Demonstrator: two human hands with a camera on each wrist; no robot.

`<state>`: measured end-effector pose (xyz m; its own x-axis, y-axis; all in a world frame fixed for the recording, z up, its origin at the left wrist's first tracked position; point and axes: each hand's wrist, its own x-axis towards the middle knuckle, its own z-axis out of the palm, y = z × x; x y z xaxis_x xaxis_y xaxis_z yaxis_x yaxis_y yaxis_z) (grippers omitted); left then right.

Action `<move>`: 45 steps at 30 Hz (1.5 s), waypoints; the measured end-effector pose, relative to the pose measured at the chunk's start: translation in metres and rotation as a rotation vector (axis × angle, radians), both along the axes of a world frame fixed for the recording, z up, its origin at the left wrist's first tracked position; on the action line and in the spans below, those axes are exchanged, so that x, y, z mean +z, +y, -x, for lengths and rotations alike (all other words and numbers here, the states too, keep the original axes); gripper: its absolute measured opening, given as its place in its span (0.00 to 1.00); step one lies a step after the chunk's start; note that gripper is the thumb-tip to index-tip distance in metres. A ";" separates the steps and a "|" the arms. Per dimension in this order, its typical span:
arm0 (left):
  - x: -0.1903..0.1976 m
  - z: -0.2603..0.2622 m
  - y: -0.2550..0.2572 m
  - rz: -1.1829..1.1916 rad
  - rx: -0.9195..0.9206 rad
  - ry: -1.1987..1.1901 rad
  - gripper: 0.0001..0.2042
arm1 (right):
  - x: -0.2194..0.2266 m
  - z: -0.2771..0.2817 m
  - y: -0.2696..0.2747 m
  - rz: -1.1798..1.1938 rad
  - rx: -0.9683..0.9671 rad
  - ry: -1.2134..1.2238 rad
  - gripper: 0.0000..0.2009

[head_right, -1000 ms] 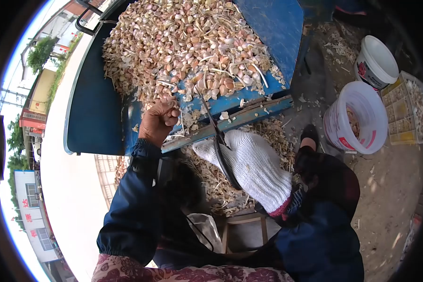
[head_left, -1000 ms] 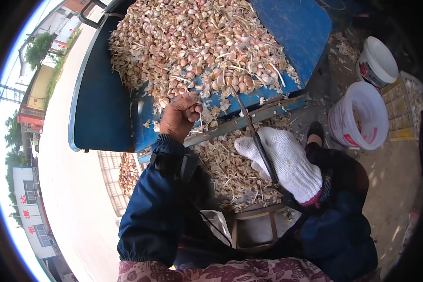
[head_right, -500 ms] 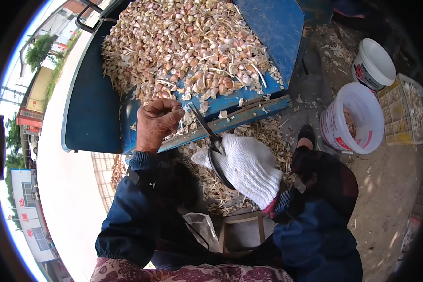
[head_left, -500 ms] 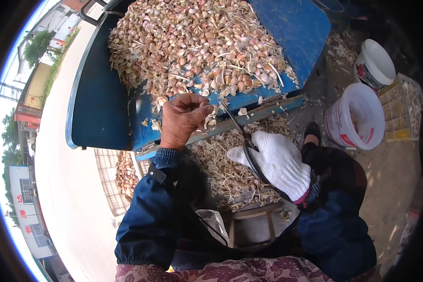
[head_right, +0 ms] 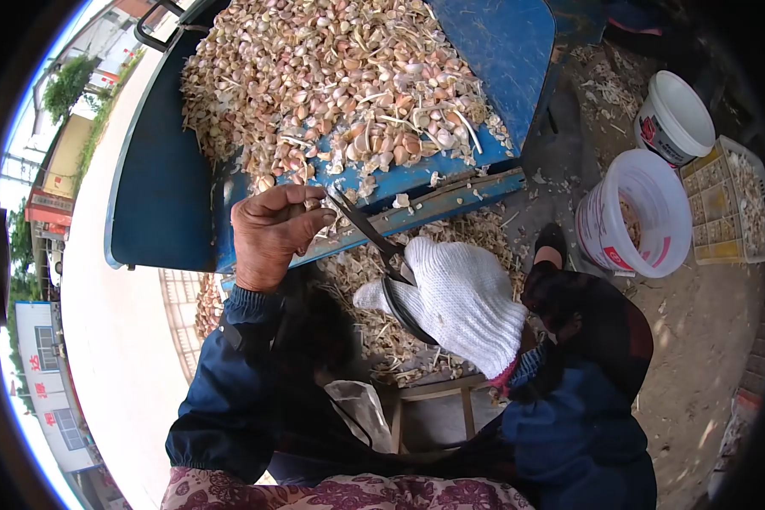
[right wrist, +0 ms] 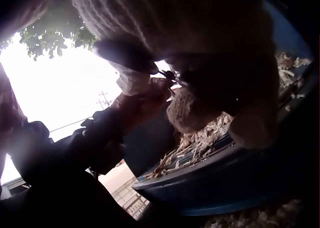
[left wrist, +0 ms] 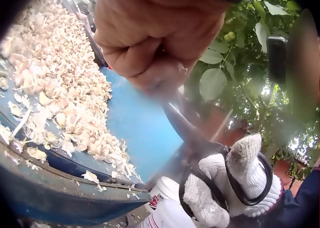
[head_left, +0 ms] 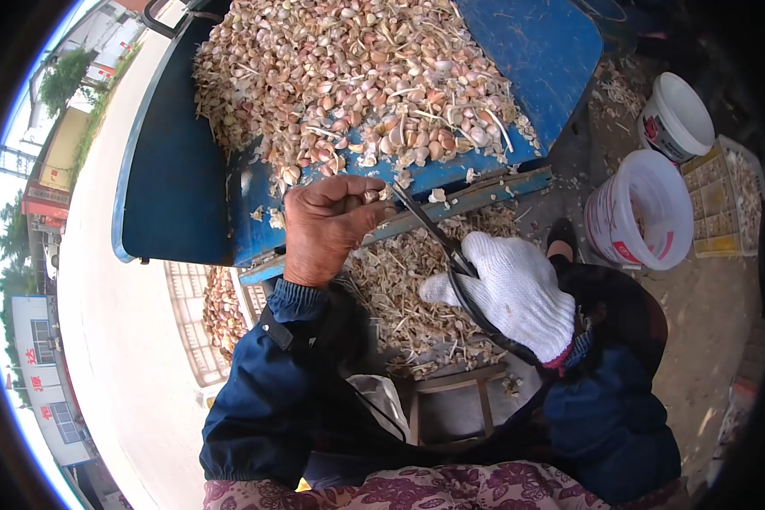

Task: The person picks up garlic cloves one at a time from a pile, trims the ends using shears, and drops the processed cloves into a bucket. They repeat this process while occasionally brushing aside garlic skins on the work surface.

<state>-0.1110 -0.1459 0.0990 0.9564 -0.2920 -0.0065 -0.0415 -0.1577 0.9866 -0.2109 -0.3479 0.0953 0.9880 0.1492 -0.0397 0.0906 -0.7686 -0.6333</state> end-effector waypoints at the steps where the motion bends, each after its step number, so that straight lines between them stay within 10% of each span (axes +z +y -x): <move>1: 0.000 0.001 0.001 -0.026 -0.003 -0.010 0.09 | 0.002 0.000 0.000 -0.003 0.008 0.001 0.28; 21: 0.009 0.014 -0.008 -0.072 0.053 -0.040 0.09 | 0.002 0.006 0.006 0.140 -0.018 -0.176 0.29; 30: 0.009 0.022 -0.005 -0.028 0.006 0.111 0.11 | -0.012 0.003 0.014 -0.564 -0.129 0.224 0.25; 34: 0.003 0.019 0.040 -0.065 0.090 0.090 0.09 | -0.027 -0.002 0.007 -0.371 -0.046 0.146 0.30; 39: -0.030 0.023 0.185 -0.433 0.794 -0.132 0.10 | -0.008 -0.008 0.006 -0.440 -0.084 0.147 0.23; 43: -0.100 0.027 0.368 -1.498 0.744 -0.389 0.30 | -0.007 -0.008 0.001 -0.308 -0.132 0.172 0.21; 45: -0.082 0.028 0.339 -1.241 0.675 -0.261 0.27 | -0.003 -0.006 0.000 -0.322 -0.180 0.159 0.20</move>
